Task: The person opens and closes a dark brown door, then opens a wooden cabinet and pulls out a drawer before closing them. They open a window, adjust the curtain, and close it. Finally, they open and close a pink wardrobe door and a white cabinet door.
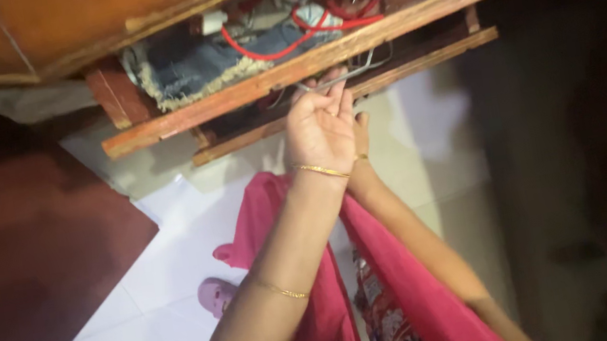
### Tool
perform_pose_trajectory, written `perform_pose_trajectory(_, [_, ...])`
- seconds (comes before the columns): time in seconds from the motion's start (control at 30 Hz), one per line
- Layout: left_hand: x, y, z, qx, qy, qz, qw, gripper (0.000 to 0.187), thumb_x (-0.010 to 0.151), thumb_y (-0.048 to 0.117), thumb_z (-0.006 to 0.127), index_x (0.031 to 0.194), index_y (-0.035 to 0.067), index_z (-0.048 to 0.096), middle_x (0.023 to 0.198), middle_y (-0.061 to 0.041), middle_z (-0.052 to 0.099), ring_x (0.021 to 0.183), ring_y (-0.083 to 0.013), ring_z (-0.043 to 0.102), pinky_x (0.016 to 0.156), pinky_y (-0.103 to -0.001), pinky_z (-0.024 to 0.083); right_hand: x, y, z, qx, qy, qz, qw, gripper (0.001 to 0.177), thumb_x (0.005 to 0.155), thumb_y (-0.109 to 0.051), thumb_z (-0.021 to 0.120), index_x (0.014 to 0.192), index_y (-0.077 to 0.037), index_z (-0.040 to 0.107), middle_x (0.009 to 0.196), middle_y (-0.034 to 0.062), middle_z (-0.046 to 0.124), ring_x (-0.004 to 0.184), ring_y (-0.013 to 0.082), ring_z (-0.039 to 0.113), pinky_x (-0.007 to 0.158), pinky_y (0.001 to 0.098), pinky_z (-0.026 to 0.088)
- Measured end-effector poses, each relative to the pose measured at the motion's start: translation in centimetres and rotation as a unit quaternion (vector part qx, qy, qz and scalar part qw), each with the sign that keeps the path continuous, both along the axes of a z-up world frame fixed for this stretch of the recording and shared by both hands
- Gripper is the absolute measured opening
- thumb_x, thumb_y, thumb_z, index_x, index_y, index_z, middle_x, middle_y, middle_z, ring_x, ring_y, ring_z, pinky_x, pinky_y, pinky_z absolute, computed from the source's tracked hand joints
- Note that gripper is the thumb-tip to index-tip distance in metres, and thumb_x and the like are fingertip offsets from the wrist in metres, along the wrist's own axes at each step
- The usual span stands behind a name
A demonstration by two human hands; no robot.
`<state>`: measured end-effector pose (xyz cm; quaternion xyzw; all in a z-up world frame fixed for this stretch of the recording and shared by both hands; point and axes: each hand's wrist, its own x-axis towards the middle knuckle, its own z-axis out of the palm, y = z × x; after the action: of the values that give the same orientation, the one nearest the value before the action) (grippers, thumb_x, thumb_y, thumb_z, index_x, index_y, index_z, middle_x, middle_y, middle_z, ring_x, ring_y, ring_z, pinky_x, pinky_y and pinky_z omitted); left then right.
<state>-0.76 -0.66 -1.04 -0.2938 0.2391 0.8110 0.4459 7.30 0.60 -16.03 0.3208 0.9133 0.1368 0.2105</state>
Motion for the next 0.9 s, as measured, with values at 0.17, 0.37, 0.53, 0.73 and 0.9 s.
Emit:
perform_pose_trajectory(0.17, [-1.5, 0.4, -1.9, 0.017, -0.017, -0.006, 1.0, 0.02, 0.083, 0.002, 0.056, 0.103, 0.001, 0.06, 0.11, -0.012, 0.069, 0.109, -0.0295, 0.066, 0.108, -0.045, 0.046, 0.7, -0.4, 0.1, -0.321, 0.259, -0.22, 0.884, 0.05, 0.1, -0.035, 0.044, 0.147, -0.017, 0.048, 0.143, 0.0049, 0.06, 0.121, 0.0256, 0.053, 0.088, 0.0481, 0.037])
perform_pose_trajectory(0.37, [-1.4, -0.9, -2.5, -0.302, 0.421, -0.265, 0.813, 0.034, 0.089, 0.027, 0.072, 0.106, -0.001, 0.064, 0.11, -0.019, 0.068, 0.107, -0.0322, 0.066, 0.102, -0.045, 0.05, 0.6, -0.6, 3.5, -0.23, 0.261, -0.083, 0.934, 0.042, 0.088, -0.039, 0.063, 0.122, -0.016, 0.067, 0.122, 0.0061, 0.066, 0.117, 0.0276, 0.055, 0.081, 0.0495, 0.038])
perform_pose_trajectory(0.53, [-2.8, -5.0, -3.1, -0.385, 0.86, -0.255, 0.218, 0.052, 0.073, 0.047, 0.073, 0.105, 0.006, 0.064, 0.101, -0.012, 0.07, 0.098, -0.0291, 0.067, 0.092, -0.044, 0.049, 0.7, -1.2, 2.8, -0.152, 0.369, -0.069, 0.914, 0.028, 0.092, -0.021, 0.054, 0.111, -0.01, 0.072, 0.116, 0.0069, 0.068, 0.112, 0.0275, 0.057, 0.08, 0.0477, 0.038])
perform_pose_trajectory(0.73, [-0.7, -6.7, -4.8, -0.384, 0.832, -0.328, 0.228, 0.026, 0.087, 0.034, 0.073, 0.094, 0.013, 0.061, 0.09, -0.005, 0.067, 0.09, -0.0246, 0.066, 0.081, -0.04, 0.05, 3.3, -2.1, 3.1, -0.194, 0.34, -0.059, 0.918, 0.017, 0.088, -0.017, 0.057, 0.09, -0.012, 0.073, 0.102, 0.008, 0.068, 0.109, 0.0279, 0.058, 0.08, 0.0471, 0.039])
perform_pose_trajectory(0.9, [-0.4, -7.2, -4.8, -0.411, 0.827, -0.317, 0.215, 0.021, 0.087, 0.03, 0.073, 0.094, 0.014, 0.061, 0.089, -0.004, 0.067, 0.09, -0.0231, 0.066, 0.081, -0.038, 0.049, 3.1, -2.8, 3.9, -0.17, 0.345, -0.078, 0.92, 0.019, 0.086, -0.016, 0.058, 0.095, -0.01, 0.074, 0.103, 0.0086, 0.069, 0.107, 0.0281, 0.058, 0.078, 0.0471, 0.039])
